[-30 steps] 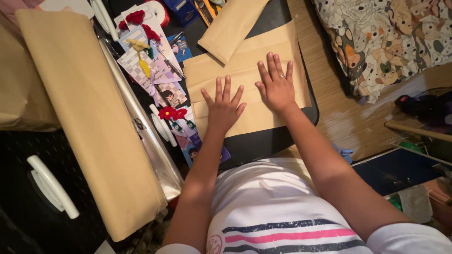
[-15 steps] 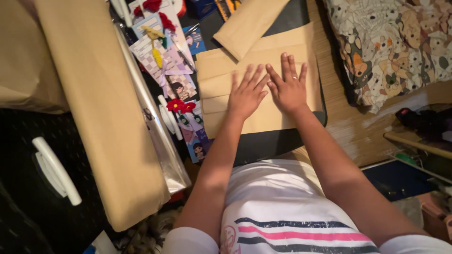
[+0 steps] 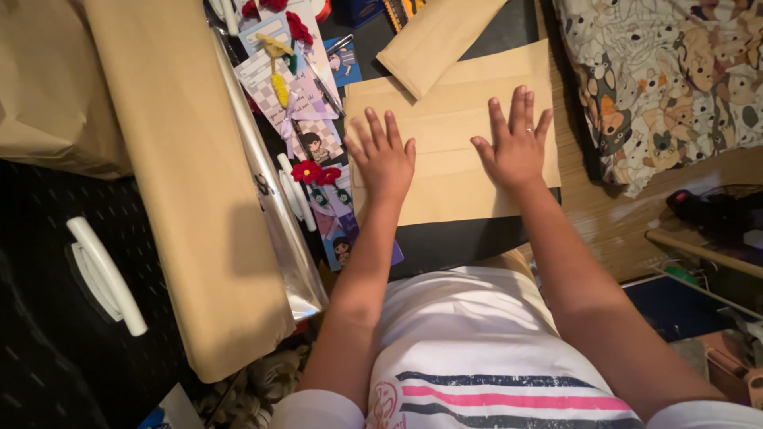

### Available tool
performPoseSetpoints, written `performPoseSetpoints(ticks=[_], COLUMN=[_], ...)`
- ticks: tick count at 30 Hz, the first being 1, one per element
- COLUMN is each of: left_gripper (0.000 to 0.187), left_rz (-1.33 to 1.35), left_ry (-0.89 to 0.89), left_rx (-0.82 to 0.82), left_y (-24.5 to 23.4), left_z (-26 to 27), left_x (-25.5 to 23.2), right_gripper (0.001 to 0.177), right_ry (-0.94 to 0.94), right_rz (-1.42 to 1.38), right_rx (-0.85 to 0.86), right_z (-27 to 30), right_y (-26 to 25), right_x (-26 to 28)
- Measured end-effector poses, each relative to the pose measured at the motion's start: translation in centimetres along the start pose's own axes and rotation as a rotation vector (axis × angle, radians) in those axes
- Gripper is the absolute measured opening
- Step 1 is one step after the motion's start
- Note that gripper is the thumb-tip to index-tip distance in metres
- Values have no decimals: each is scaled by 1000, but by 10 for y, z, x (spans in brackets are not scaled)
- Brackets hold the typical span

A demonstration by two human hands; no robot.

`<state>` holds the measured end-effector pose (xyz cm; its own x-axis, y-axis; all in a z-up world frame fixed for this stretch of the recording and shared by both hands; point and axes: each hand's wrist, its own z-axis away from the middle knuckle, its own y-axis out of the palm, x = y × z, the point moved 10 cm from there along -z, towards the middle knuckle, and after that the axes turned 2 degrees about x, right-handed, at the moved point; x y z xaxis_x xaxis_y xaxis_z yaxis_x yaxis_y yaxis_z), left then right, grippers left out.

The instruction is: The person folds a brown paper sheet into a small packet, creases the edges, and seals it with clear tape. They then place a small packaged item into the sealed packet.

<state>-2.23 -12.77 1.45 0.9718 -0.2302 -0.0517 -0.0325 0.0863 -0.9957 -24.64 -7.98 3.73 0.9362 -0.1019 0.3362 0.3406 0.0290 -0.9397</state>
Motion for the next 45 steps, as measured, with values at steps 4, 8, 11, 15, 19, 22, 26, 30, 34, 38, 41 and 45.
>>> performPoseSetpoints(ticks=[4, 8, 11, 15, 19, 22, 26, 30, 34, 38, 41, 45], left_gripper=[51, 52, 32, 39, 44, 41, 39, 37, 35, 35, 30, 29], left_rz=[37, 187, 215, 717, 1662, 1753, 1655, 1572, 1537, 1809, 1782, 1804], left_ry=[378, 372, 308, 79, 80, 106, 84, 77, 8, 15, -38, -82], left_rx=[-39, 244, 436, 501, 413, 389, 356, 336, 341, 132, 119, 165], left_y=[-23, -24, -20, -16, -21, -19, -22, -25, -21, -42, -45, -55], left_z=[-6, -33, -52, -78, -95, -88, -77, -71, -77, -102, -115, -121], left_x=[-54, -79, -82, -43, -41, -45, -40, -23, -9, 1, 9, 16], right_gripper=[76, 81, 100, 101, 72, 50, 35, 32, 32, 31, 29, 29], right_ry=[9, 96, 140, 213, 313, 368, 335, 296, 220, 259, 250, 321], right_rz=[34, -106, -432, -548, -1087, -1520, -1649, -1680, -1627, -1539, -1573, -1589], right_rx=[10, 79, -144, -421, -300, -28, -20, -49, -35, 17, 84, 101], right_z=[0, -6, -9, -6, -42, -69, -92, -109, -122, -135, -146, -165], right_y=[3, 5, -21, -54, -39, -18, -37, -61, -68, -58, -55, -55], right_x=[-4, -27, -51, -77, -73, -33, 9, 29, 46, 62, 74, 79])
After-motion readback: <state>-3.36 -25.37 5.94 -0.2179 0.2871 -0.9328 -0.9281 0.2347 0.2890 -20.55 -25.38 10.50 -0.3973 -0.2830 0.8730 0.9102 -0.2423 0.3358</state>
